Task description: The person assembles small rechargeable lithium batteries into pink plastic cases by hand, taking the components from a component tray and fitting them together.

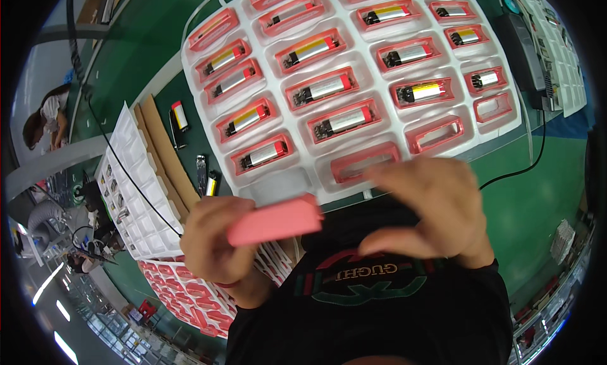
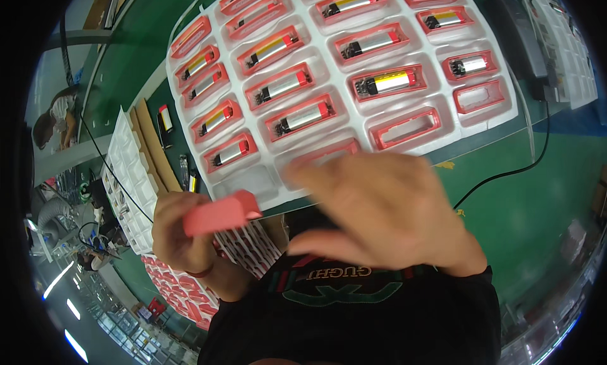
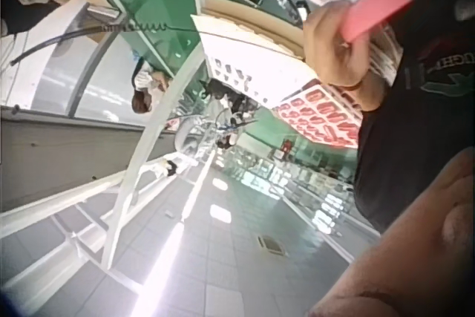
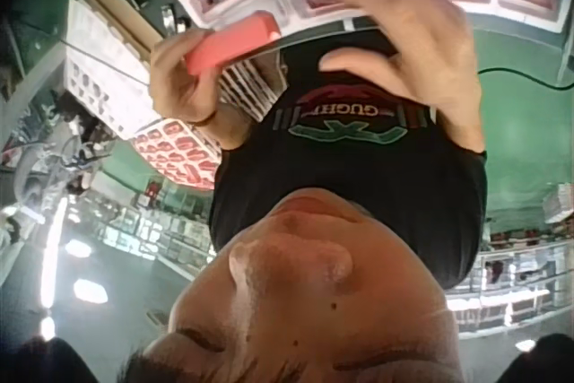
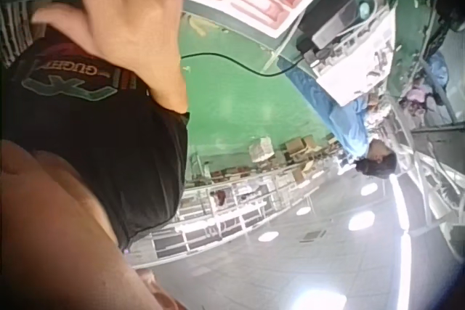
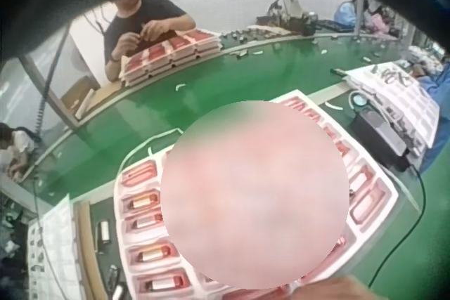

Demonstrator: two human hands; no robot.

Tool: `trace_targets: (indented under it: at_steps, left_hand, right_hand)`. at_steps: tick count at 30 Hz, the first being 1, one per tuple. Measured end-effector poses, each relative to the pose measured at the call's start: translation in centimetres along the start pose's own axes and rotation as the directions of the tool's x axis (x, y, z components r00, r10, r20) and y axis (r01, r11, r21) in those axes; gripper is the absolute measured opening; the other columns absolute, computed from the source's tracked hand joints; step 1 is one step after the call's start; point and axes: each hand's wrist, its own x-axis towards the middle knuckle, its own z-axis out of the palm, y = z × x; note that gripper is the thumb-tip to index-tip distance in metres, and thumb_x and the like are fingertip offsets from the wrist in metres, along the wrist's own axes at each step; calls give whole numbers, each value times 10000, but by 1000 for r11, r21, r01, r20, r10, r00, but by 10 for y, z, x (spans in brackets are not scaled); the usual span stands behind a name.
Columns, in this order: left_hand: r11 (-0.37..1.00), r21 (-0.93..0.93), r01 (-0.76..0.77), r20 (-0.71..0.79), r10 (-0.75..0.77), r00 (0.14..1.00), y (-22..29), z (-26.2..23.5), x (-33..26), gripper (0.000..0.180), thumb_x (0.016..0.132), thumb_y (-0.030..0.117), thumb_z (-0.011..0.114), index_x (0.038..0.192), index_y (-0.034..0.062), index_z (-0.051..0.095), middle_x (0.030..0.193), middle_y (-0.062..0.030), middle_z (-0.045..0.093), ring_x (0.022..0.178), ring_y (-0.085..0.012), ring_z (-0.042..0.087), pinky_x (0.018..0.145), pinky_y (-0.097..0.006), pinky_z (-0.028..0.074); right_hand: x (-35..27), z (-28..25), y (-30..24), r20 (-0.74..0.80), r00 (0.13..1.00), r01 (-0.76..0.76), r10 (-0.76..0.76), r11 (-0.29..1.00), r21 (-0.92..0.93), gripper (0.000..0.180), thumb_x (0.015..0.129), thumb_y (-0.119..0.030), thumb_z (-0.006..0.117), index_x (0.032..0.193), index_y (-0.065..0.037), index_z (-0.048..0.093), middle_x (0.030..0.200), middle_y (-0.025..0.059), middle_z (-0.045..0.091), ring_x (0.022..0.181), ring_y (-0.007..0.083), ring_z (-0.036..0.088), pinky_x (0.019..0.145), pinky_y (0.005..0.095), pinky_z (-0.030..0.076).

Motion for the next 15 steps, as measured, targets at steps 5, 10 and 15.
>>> trace_targets:
  at_steps: [5,10,15]
  left_hand:
    - [943,264,204,177,-255,950,-11,-6,-10,285,657,44,769,919,-10,671,842,-131,640,749,-268,612,672,-316,473]
    - [909,409,84,283,-214,935,-16,2,-5,248,648,71,786,884,59,711,824,-76,572,740,-238,538,648,-344,423]
    - [930,351,107,307,-222,925,-25,1,7,360,676,98,800,1009,59,671,756,-37,629,649,-159,521,576,-282,418]
  right_hand:
    - [-21,-7,14,-58,961,-271,270,962,-23,470,673,-198,810,1060,-2,628,775,85,628,565,186,549,485,278,429]
    - [-23,-6,17,-54,970,-241,239,969,-45,323,680,-92,787,967,-12,663,736,76,621,551,167,532,486,266,411]
    - [-22,0,15,-87,963,-259,256,966,-21,233,694,5,732,915,2,658,706,89,602,555,178,537,493,276,398]
